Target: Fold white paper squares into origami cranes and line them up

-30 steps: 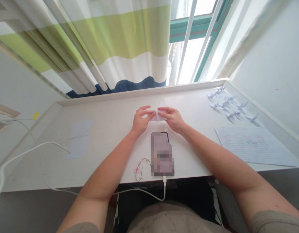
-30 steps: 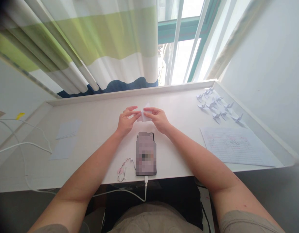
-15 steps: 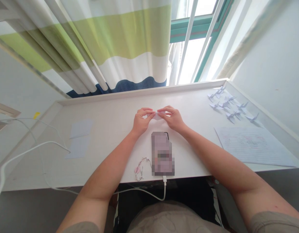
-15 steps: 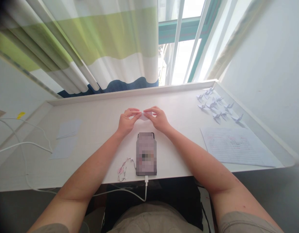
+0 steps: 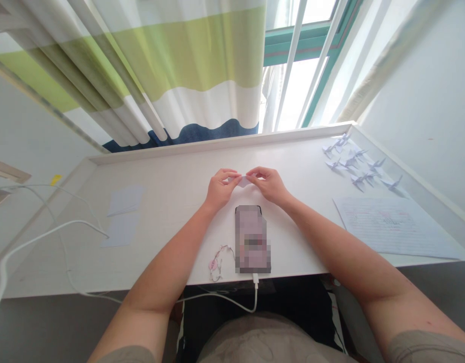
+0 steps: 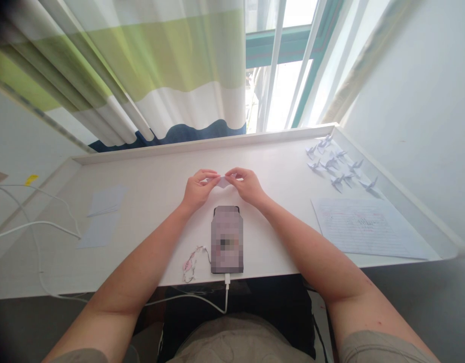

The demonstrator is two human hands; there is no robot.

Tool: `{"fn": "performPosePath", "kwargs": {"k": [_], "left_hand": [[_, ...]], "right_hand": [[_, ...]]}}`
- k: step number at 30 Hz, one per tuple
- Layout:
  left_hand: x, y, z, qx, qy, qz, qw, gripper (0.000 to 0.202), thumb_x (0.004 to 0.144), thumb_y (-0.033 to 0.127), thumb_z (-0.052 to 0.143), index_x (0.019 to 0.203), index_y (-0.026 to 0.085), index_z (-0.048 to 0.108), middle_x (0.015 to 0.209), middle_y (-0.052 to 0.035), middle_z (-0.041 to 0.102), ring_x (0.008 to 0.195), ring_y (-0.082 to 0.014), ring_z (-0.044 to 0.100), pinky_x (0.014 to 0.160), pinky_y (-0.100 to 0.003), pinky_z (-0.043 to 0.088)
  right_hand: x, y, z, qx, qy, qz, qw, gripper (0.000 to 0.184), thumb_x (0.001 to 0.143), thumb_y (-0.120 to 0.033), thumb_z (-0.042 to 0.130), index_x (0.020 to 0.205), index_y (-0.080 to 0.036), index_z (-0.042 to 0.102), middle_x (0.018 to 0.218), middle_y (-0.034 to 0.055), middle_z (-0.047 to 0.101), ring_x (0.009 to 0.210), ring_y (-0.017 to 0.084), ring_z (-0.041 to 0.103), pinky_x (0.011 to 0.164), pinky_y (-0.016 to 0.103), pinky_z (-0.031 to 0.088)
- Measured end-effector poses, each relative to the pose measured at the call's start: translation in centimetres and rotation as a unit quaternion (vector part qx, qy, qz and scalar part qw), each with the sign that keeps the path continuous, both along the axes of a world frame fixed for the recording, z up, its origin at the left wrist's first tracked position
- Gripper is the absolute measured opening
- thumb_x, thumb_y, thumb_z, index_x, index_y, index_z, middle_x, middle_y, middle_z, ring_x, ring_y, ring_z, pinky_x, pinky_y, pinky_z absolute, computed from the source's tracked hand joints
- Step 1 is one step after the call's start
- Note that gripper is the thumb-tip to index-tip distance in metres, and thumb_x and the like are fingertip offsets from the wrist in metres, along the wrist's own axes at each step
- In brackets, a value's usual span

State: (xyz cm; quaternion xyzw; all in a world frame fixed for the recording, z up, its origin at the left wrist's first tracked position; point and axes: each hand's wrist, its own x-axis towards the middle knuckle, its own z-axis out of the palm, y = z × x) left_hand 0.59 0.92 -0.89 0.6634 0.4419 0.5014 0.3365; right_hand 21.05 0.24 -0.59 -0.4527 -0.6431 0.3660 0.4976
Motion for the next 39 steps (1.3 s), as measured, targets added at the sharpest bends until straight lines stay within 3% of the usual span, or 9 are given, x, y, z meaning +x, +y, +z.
{"fn": "performPosePath", "kwargs": {"k": [3, 7, 13, 15, 18, 21, 25, 34, 39], "left_hand": [[-0.1, -0.2, 0.5, 0.018, 0.033, 0.018, 0.999, 0.008, 0.091, 0.033, 0.084, 0.095, 0.026, 0.087, 0.113, -0.0096, 0.077, 0.107, -0.0229, 0.070, 0.069, -0.027, 0.054], [-0.3, -0.3, 0.8, 0.018, 0.045, 0.014, 0.999, 0.013, 0.093, 0.033, 0.080, 0.101, 0.026, 0.087, 0.113, -0.0098, 0.076, 0.099, -0.0206, 0.069, 0.062, -0.025, 0.050], [-0.5, 0.1, 0.4, -0.009, 0.013, 0.028, 0.999, 0.026, 0.091, 0.039, 0.082, 0.114, 0.027, 0.084, 0.128, -0.0104, 0.073, 0.117, -0.0256, 0.068, 0.084, -0.032, 0.059], [-0.6, 0.4, 0.3, -0.054, -0.023, 0.041, 0.997, 0.039, 0.089, 0.044, 0.085, 0.124, 0.028, 0.081, 0.129, -0.0112, 0.073, 0.115, -0.0264, 0.068, 0.086, -0.035, 0.060], [-0.6, 0.5, 0.4, -0.170, -0.107, -0.032, 0.979, 0.053, 0.089, 0.055, 0.084, 0.134, 0.030, 0.075, 0.110, -0.0087, 0.078, 0.100, -0.0238, 0.073, 0.083, -0.035, 0.060], [-0.3, 0.3, 0.6, -0.224, -0.185, -0.094, 0.952, 0.056, 0.080, 0.056, 0.091, 0.124, 0.025, 0.079, 0.092, -0.0051, 0.079, 0.084, -0.0199, 0.074, 0.077, -0.033, 0.059], [0.2, 0.2, 0.4, -0.221, -0.245, -0.061, 0.942, 0.046, 0.069, 0.045, 0.100, 0.103, 0.019, 0.084, 0.082, -0.0033, 0.078, 0.070, -0.0157, 0.068, 0.071, -0.031, 0.057], [0.7, 0.2, 0.1, -0.214, -0.278, -0.049, 0.935, 0.041, 0.065, 0.038, 0.102, 0.098, 0.019, 0.085, 0.078, -0.0023, 0.078, 0.069, -0.0141, 0.069, 0.071, -0.031, 0.057], [0.9, 0.0, 0.2, -0.209, -0.281, -0.045, 0.936, 0.043, 0.062, 0.039, 0.103, 0.095, 0.019, 0.084, 0.083, -0.0028, 0.080, 0.072, -0.0151, 0.071, 0.072, -0.031, 0.057]], "right_hand": [[-0.1, 0.0, -0.1, -0.051, 0.027, 0.010, 0.998, 0.039, 0.088, -0.060, 0.081, 0.095, -0.022, 0.082, 0.070, 0.0009, 0.069, 0.063, 0.015, 0.056, 0.062, 0.034, 0.048], [-0.2, 0.0, 0.0, -0.094, 0.099, 0.030, 0.990, 0.051, 0.080, -0.063, 0.088, 0.107, -0.020, 0.081, 0.075, 0.0010, 0.071, 0.058, 0.013, 0.058, 0.055, 0.032, 0.049], [-0.2, 0.1, 0.3, -0.107, 0.161, 0.060, 0.979, 0.060, 0.073, -0.062, 0.094, 0.114, -0.020, 0.079, 0.076, -0.0012, 0.070, 0.056, 0.012, 0.060, 0.055, 0.032, 0.052], [-0.2, 0.2, 0.1, -0.108, 0.181, 0.065, 0.975, 0.063, 0.071, -0.063, 0.095, 0.116, -0.022, 0.079, 0.083, 0.0002, 0.073, 0.058, 0.012, 0.061, 0.057, 0.033, 0.054], [-0.2, 0.4, -0.2, -0.113, 0.202, 0.065, 0.971, 0.064, 0.068, -0.064, 0.096, 0.115, -0.024, 0.079, 0.092, 0.0017, 0.076, 0.063, 0.012, 0.062, 0.060, 0.034, 0.056], [-0.2, 0.3, -0.2, -0.121, 0.196, 0.064, 0.971, 0.060, 0.068, -0.063, 0.096, 0.112, -0.024, 0.081, 0.088, 0.0011, 0.076, 0.065, 0.013, 0.063, 0.063, 0.034, 0.057], [-0.3, 0.0, 0.0, -0.122, 0.184, 0.049, 0.974, 0.054, 0.072, -0.062, 0.095, 0.107, -0.023, 0.083, 0.084, 0.0022, 0.076, 0.072, 0.016, 0.065, 0.066, 0.034, 0.056], [-0.8, -0.1, -0.6, -0.113, 0.129, 0.027, 0.985, 0.051, 0.082, -0.063, 0.086, 0.116, -0.025, 0.084, 0.072, -0.0020, 0.067, 0.065, 0.015, 0.056, 0.060, 0.032, 0.049], [-0.8, 0.3, -1.1, -0.027, 0.072, -0.005, 0.997, 0.039, 0.084, -0.059, 0.085, 0.107, -0.027, 0.086, 0.094, 0.0041, 0.076, 0.091, 0.021, 0.066, 0.091, 0.042, 0.057]]}}
